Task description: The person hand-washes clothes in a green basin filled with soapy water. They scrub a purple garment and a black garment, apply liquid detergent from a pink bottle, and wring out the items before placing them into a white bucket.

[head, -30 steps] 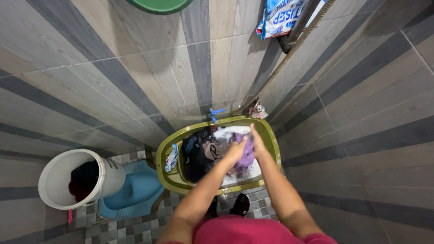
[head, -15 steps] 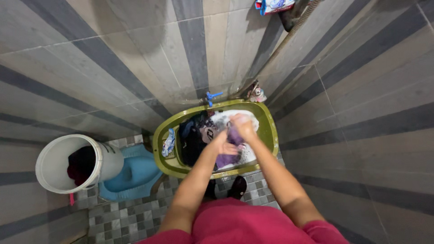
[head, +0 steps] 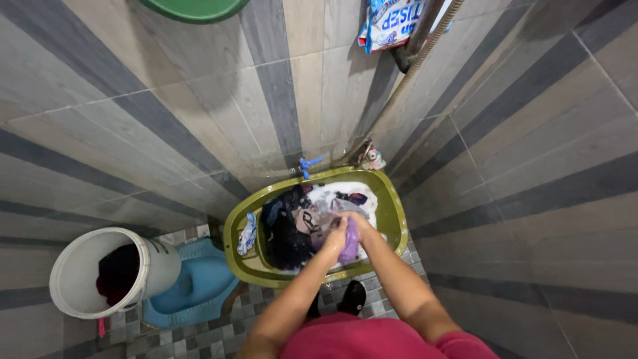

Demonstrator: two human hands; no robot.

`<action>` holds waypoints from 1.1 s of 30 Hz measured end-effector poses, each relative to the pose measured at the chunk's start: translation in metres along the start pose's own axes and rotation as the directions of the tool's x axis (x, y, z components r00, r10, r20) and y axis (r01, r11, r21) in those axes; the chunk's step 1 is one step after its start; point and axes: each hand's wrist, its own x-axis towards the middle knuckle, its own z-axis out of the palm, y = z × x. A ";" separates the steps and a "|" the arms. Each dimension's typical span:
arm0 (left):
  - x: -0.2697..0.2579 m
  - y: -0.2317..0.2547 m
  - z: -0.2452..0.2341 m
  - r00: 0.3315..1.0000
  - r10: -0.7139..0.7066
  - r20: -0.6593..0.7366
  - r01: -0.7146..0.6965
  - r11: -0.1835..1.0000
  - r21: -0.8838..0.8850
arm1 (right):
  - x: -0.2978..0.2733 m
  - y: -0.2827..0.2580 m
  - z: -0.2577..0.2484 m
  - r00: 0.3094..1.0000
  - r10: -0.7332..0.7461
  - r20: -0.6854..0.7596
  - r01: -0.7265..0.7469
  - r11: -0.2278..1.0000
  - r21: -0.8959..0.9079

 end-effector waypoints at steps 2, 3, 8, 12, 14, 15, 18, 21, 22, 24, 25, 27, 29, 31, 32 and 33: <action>0.003 0.000 -0.018 0.964 -0.219 0.152 0.252 0.934 -0.253 | -0.016 0.003 0.008 0.957 -0.199 -0.211 0.157 0.967 -0.202; 0.011 0.006 -0.027 0.942 -0.269 0.200 0.320 0.898 -0.303 | -0.022 0.002 0.017 0.913 -0.304 -0.273 0.221 0.929 -0.297; 0.046 0.039 -0.047 0.845 -0.439 0.306 0.525 0.790 -0.316 | -0.054 0.013 0.069 0.792 -0.597 -0.131 0.364 0.632 -0.684; 0.044 0.045 -0.028 0.906 -0.009 0.423 0.191 0.901 -0.390 | -0.063 0.014 0.067 0.667 -0.738 -0.105 0.276 0.375 -0.885; 0.031 0.054 -0.009 0.863 0.215 0.456 0.016 0.892 -0.451 | -0.052 -0.013 0.045 0.531 -0.799 -0.281 0.126 0.403 -0.906; 0.020 0.062 0.002 0.928 0.169 0.331 -0.111 0.976 -0.187 | -0.046 -0.026 0.033 0.450 -0.806 -0.385 0.079 0.465 -0.882; -0.022 0.093 0.028 0.982 0.156 0.109 -0.180 0.947 0.265 | -0.030 -0.041 0.009 0.485 -0.873 -0.058 0.616 0.388 -0.686; -0.040 0.097 0.006 0.913 0.095 0.397 -0.121 0.992 0.042 | -0.040 -0.056 0.012 0.914 -0.312 -0.258 0.323 0.946 0.002; -0.034 0.093 0.001 0.842 0.121 0.526 -0.181 0.982 0.062 | -0.049 -0.062 0.017 0.922 -0.316 -0.223 0.337 0.939 0.064; -0.016 0.075 -0.009 0.737 0.145 0.661 -0.305 0.943 0.133 | -0.062 -0.073 0.028 0.933 -0.325 -0.152 0.351 0.916 0.193; -0.003 0.069 -0.013 0.721 0.145 0.678 -0.366 0.910 0.193 | -0.065 -0.076 0.032 0.913 -0.389 -0.124 0.396 0.917 0.044; 0.021 0.060 -0.025 0.700 0.196 0.687 -0.533 0.784 0.319 | -0.070 -0.082 0.032 0.870 -0.491 -0.032 0.469 0.848 -0.247; 0.035 0.051 -0.041 0.667 0.296 0.683 -0.702 0.557 0.444 | -0.075 -0.088 0.026 0.854 -0.513 -0.085 0.455 0.817 -0.354; 0.037 0.039 -0.059 0.795 0.242 0.557 -0.563 0.636 0.528 | -0.086 -0.088 0.015 0.806 -0.573 -0.148 0.470 0.772 -0.427; 0.037 0.037 -0.069 0.847 0.211 0.487 -0.488 0.670 0.559 | -0.095 -0.091 0.008 0.764 -0.619 -0.183 0.495 0.744 -0.449; 0.034 0.036 -0.082 0.905 0.168 0.390 -0.375 0.747 0.550 | -0.104 -0.096 0.002 0.714 -0.666 -0.215 0.521 0.711 -0.472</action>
